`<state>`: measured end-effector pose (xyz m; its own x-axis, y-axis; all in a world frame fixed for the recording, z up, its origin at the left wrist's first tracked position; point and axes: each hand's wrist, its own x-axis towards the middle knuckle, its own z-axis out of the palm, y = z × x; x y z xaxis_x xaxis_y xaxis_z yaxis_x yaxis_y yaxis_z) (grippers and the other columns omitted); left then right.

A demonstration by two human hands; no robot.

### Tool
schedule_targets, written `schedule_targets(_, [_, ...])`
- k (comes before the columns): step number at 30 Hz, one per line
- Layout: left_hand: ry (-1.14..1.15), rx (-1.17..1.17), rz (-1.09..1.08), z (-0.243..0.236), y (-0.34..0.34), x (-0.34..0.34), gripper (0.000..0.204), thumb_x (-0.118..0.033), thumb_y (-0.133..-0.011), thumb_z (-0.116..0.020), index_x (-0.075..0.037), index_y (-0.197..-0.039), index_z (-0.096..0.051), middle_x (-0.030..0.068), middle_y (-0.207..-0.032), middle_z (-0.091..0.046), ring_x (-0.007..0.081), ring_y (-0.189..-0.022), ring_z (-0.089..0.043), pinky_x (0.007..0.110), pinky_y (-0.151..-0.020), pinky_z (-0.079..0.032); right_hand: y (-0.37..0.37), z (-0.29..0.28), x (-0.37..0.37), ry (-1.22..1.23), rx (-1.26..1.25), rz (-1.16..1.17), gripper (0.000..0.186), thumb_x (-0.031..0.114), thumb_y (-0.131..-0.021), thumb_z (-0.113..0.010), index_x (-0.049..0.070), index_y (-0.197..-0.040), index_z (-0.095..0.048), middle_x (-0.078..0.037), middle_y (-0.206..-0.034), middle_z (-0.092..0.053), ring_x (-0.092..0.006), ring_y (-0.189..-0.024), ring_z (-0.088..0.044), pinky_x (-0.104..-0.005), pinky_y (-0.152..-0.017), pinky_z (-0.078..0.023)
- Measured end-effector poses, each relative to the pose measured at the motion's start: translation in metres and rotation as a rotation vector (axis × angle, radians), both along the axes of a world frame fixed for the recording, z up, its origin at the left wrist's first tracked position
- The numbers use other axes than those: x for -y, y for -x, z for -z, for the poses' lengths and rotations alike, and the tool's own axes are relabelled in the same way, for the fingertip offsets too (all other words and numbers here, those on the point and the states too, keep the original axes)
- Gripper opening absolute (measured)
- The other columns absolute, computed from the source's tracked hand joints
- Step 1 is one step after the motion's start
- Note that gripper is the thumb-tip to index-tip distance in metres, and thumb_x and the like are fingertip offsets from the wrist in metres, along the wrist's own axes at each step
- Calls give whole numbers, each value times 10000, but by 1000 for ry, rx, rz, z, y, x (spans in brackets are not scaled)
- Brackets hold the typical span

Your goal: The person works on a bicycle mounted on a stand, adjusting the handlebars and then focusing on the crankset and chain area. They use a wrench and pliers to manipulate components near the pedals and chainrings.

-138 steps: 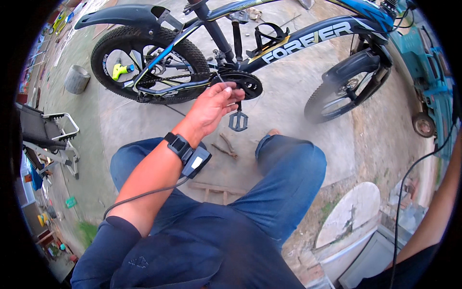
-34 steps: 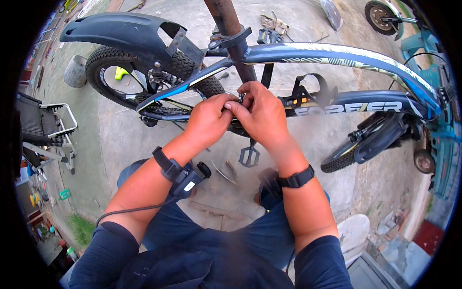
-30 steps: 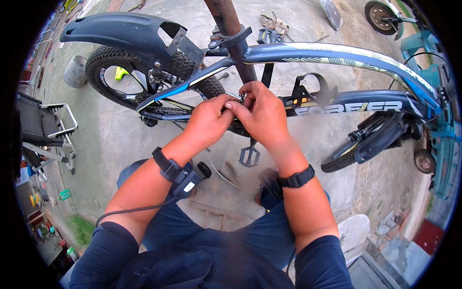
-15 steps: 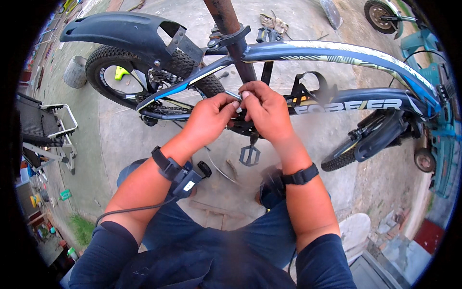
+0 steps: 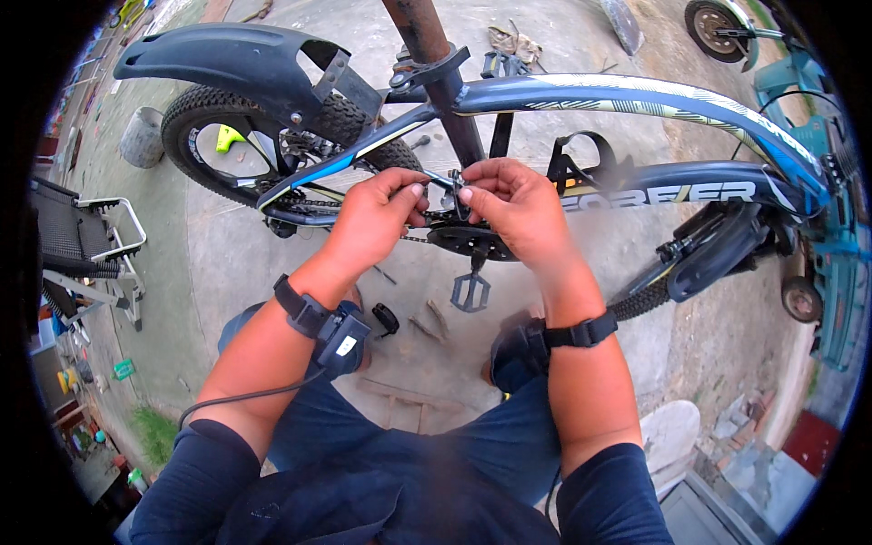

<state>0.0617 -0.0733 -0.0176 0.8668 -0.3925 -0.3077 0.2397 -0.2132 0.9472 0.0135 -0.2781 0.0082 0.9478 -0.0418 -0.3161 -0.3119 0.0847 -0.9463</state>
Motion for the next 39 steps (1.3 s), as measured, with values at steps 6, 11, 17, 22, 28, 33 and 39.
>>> schedule_targets(6, [170,-218,-10,-19,3,-9,211,-213,-1043,-555,-36,-1125,-636,32,-892,-674,107,-730,-656,230,-605,-481,7,1,5,206,61,-147,136,65,-886,-741,-10,-999,-730,-16,-881,-703,-82,-789,-602,-255,-728,-502])
schedule_targets(11, [184,-222,144,-36,6,-27,208,-231,-1042,-567,-42,-1098,-633,31,-863,-672,106,-725,-651,227,-621,-488,17,-10,14,209,83,-223,120,55,-865,-748,-7,-966,-726,-27,-884,-692,-92,-818,-602,-269,-736,-495])
schedule_targets(17, [144,-240,342,-52,6,-37,184,-209,-1031,-574,-40,-1058,-642,22,-837,-668,92,-727,-642,224,-622,-493,28,-5,23,369,300,-368,111,44,-840,-755,-2,-936,-725,-44,-922,-669,-108,-839,-608,-276,-732,-500])
schedule_targets(22, [152,-340,471,-50,18,-39,132,-156,-991,-603,-36,-1024,-648,18,-822,-666,82,-696,-627,235,-622,-505,36,-10,22,204,55,-368,221,44,-836,-740,-13,-1044,-693,-35,-958,-679,-112,-847,-635,-263,-722,-508])
schedule_targets(28, [96,-393,676,-30,44,-32,121,-96,-955,-595,-1,-1021,-628,52,-866,-677,125,-740,-662,271,-678,-549,30,-12,4,35,-144,-197,292,37,-888,-693,-18,-1166,-625,-57,-1009,-700,-113,-865,-658,-255,-763,-524])
schedule_targets(33, [-69,-276,590,-3,63,-15,141,-89,-937,-597,25,-1018,-615,79,-865,-682,151,-751,-672,299,-693,-545,26,6,-20,175,111,-137,285,17,-908,-680,-18,-1186,-627,-64,-986,-706,-101,-875,-656,-261,-788,-532])
schedule_targets(39, [-118,-22,334,9,68,2,124,-81,-941,-610,14,-1018,-626,86,-902,-686,172,-846,-654,325,-756,-520,20,-2,-35,231,188,-113,340,28,-916,-694,-17,-1244,-618,-51,-935,-697,-89,-836,-635,-262,-766,-528])
